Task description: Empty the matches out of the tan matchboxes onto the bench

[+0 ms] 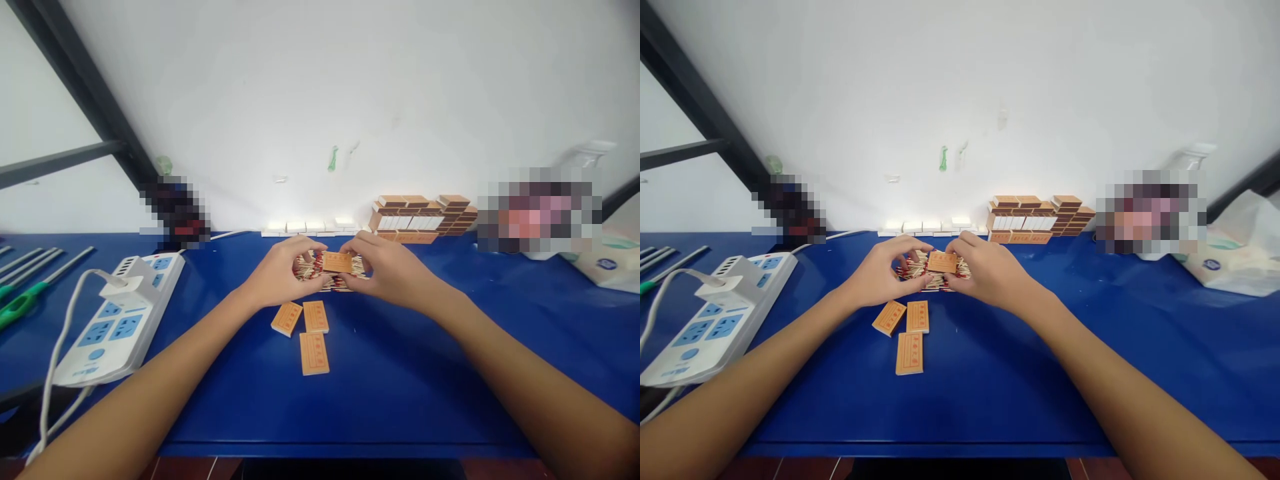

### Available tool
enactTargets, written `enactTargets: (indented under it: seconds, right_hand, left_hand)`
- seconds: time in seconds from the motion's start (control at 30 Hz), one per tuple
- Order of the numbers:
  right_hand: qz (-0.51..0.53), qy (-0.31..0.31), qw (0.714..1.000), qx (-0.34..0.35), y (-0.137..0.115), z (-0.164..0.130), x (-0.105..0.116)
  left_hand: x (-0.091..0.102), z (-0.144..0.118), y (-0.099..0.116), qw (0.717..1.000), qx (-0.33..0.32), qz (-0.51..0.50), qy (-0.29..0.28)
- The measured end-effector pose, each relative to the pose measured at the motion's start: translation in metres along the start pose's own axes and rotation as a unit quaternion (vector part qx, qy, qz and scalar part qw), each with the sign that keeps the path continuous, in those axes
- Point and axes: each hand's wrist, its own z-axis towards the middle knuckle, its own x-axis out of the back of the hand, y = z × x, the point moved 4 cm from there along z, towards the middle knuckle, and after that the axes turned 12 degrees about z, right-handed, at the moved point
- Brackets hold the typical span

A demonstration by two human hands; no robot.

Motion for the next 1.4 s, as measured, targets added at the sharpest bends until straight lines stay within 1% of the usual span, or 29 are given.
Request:
enactTargets:
  seconds: [0.13, 0.2, 0.23, 0.27, 0.3, 0.33, 0.4, 0.43, 0.5, 0.53, 0.63, 0.67, 0.7, 0.8, 0.83, 0.97, 1.1, 1.23, 1.3, 1.4]
  right_hand:
    - [0.014, 0.011, 0.999, 0.038, -0.004, -0.001, -0.004]
    - [0.049, 0.041, 0.998, 0.025, -0.004, -0.001, -0.003]
    - [0.091, 0.066, 0.994, 0.0, -0.003, 0.0, -0.003]
    - [0.149, 0.093, 0.984, -0.036, 0.0, 0.001, -0.002]
    - [0.219, 0.115, 0.966, -0.079, 0.003, 0.002, -0.003]
    - [0.291, 0.124, 0.941, -0.12, 0.006, 0.003, -0.006]
    - [0.406, 0.108, 0.889, -0.18, 0.008, 0.004, -0.014]
    - [0.44, 0.093, 0.871, -0.196, 0.008, 0.004, -0.018]
    - [0.476, 0.077, 0.851, -0.208, 0.006, 0.004, -0.023]
    - [0.484, 0.088, 0.845, -0.211, 0.006, 0.004, -0.024]
    - [0.488, 0.166, 0.829, -0.218, 0.009, 0.002, -0.018]
    - [0.489, 0.173, 0.826, -0.222, 0.009, 0.001, -0.017]
    - [0.494, 0.16, 0.824, -0.226, 0.008, 0.001, -0.018]
    - [0.521, 0.072, 0.819, -0.23, 0.001, 0.002, -0.024]
    - [0.525, 0.067, 0.817, -0.23, -0.001, 0.002, -0.025]
    - [0.521, 0.137, 0.807, -0.241, 0.001, 0.002, -0.024]
    - [0.526, 0.124, 0.804, -0.247, 0.004, 0.001, -0.026]
    - [0.51, 0.142, 0.812, -0.245, 0.011, 0.002, -0.026]
    - [0.512, 0.154, 0.808, -0.249, 0.017, 0.003, -0.026]
    - [0.519, 0.18, 0.793, -0.263, 0.031, 0.004, -0.024]
  left_hand:
    - [-0.003, 0.001, 0.0, 0.999, -0.014, 0.029, -0.001]
    - [-0.002, 0.001, -0.002, 0.999, -0.006, 0.032, 0.014]
    - [-0.001, 0.001, -0.004, 0.999, 0.002, 0.033, 0.032]
    - [0.001, 0.001, -0.006, 0.998, 0.014, 0.034, 0.053]
    - [0.002, 0.001, -0.009, 0.996, 0.027, 0.035, 0.073]
    - [0.003, 0.001, -0.011, 0.995, 0.04, 0.036, 0.09]
    - [0.004, 0.001, -0.015, 0.993, 0.054, 0.031, 0.104]
    - [0.003, 0.001, -0.015, 0.993, 0.055, 0.027, 0.103]
    - [0.004, 0.002, -0.015, 0.993, 0.054, 0.023, 0.101]
    - [0.004, 0.002, -0.015, 0.993, 0.055, 0.025, 0.102]
    - [0.005, 0.001, -0.013, 0.992, 0.06, 0.037, 0.108]
    - [0.005, 0.001, -0.013, 0.992, 0.06, 0.038, 0.109]
    - [0.004, 0.001, -0.012, 0.992, 0.058, 0.037, 0.108]
    - [0.002, 0.0, -0.013, 0.993, 0.052, 0.032, 0.097]
    - [0.001, 0.0, -0.013, 0.994, 0.05, 0.03, 0.094]
    - [-0.001, 0.0, -0.013, 0.995, 0.036, 0.034, 0.089]
    - [-0.003, 0.0, -0.013, 0.996, 0.02, 0.056, 0.066]
    - [-0.003, 0.0, -0.015, 0.994, 0.046, 0.075, 0.068]
    - [-0.002, 0.0, -0.017, 0.992, 0.061, 0.079, 0.073]
    - [-0.001, 0.0, -0.02, 0.991, 0.074, 0.084, 0.075]
